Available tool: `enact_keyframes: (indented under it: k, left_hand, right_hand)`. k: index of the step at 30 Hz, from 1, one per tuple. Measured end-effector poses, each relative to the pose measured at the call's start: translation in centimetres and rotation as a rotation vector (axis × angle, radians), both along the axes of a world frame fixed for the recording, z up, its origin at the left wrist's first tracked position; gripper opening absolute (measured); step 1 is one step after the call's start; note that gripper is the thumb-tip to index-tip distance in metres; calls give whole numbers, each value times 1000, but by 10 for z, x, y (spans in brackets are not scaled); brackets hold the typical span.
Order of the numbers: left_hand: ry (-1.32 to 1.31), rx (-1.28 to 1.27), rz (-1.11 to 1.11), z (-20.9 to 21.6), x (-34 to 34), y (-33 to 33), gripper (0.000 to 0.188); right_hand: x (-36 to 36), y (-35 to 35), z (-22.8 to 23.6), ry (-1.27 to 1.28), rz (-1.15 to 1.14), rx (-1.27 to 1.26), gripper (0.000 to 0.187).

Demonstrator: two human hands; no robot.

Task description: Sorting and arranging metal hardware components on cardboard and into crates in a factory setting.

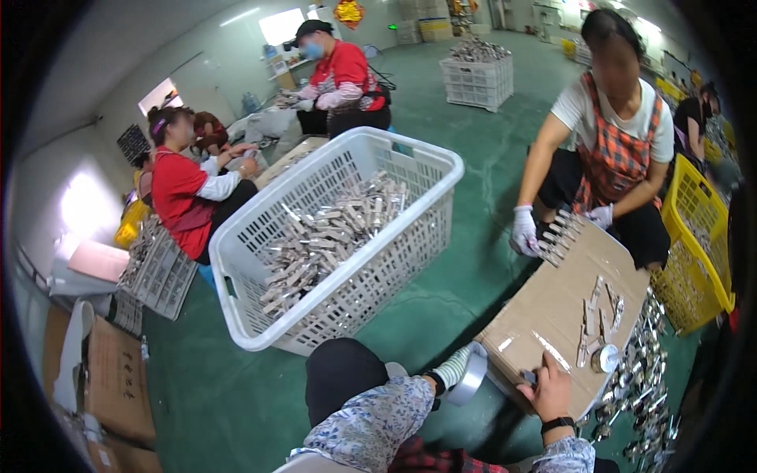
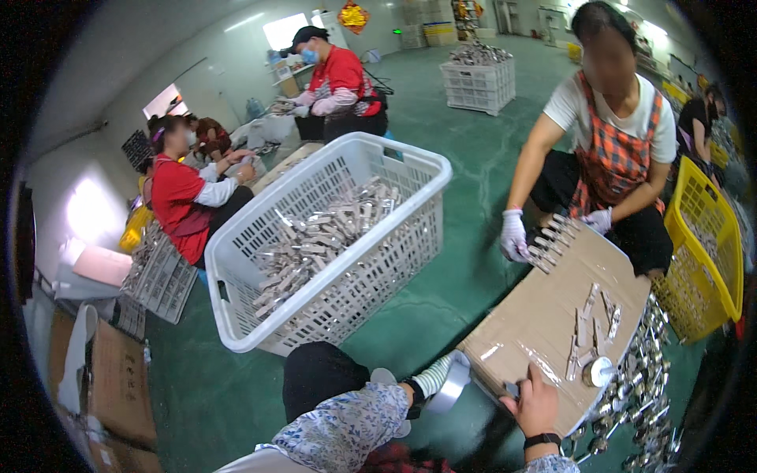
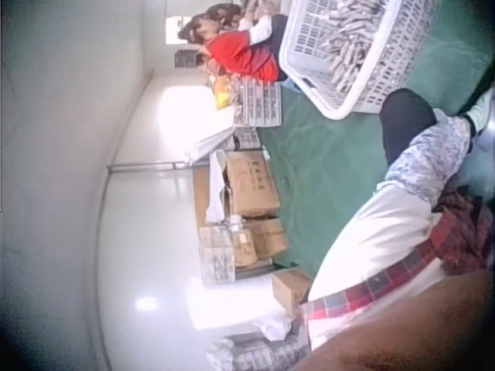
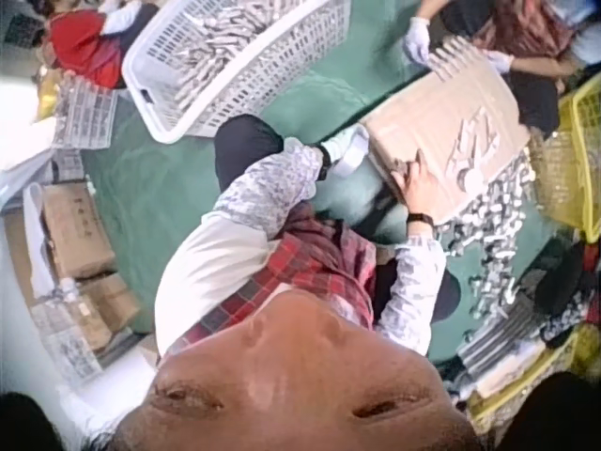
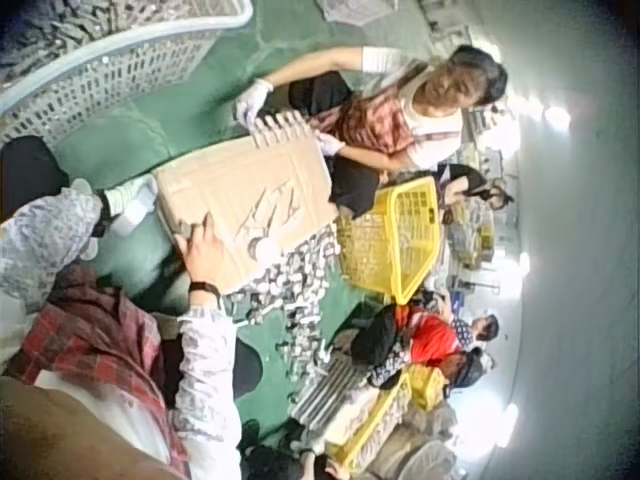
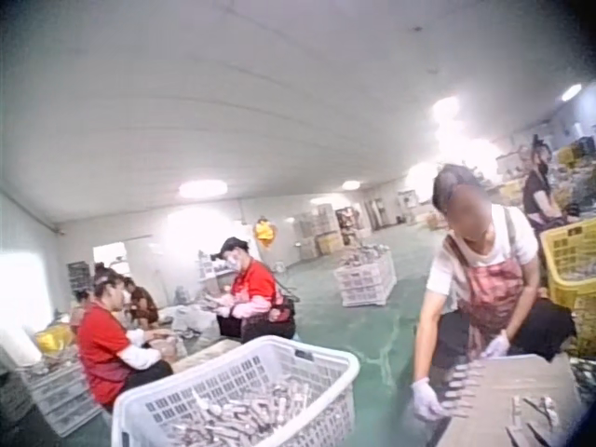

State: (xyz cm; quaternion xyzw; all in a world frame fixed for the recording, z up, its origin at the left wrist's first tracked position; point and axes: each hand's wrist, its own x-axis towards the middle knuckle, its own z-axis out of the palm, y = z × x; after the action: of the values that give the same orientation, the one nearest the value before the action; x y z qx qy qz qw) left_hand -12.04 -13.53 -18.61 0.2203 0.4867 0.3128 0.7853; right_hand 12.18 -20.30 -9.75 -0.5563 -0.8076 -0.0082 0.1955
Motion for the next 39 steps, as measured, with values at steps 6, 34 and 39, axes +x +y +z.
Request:
enact_keyframes:
  k: [6, 34, 39]
  left_hand:
    - [-21, 119, -72, -19, -8, 3, 25]
    - [-163, 146, -170, 3, -5, -8, 29]
    - [-190, 41, -170, 2, -4, -7, 28]
  right_hand:
    - [0, 0, -9, 2, 12, 18, 49]
    - [20, -11, -13, -41, -17, -39, 38]
    - [19, -11, -16, -45, -17, -14, 36]
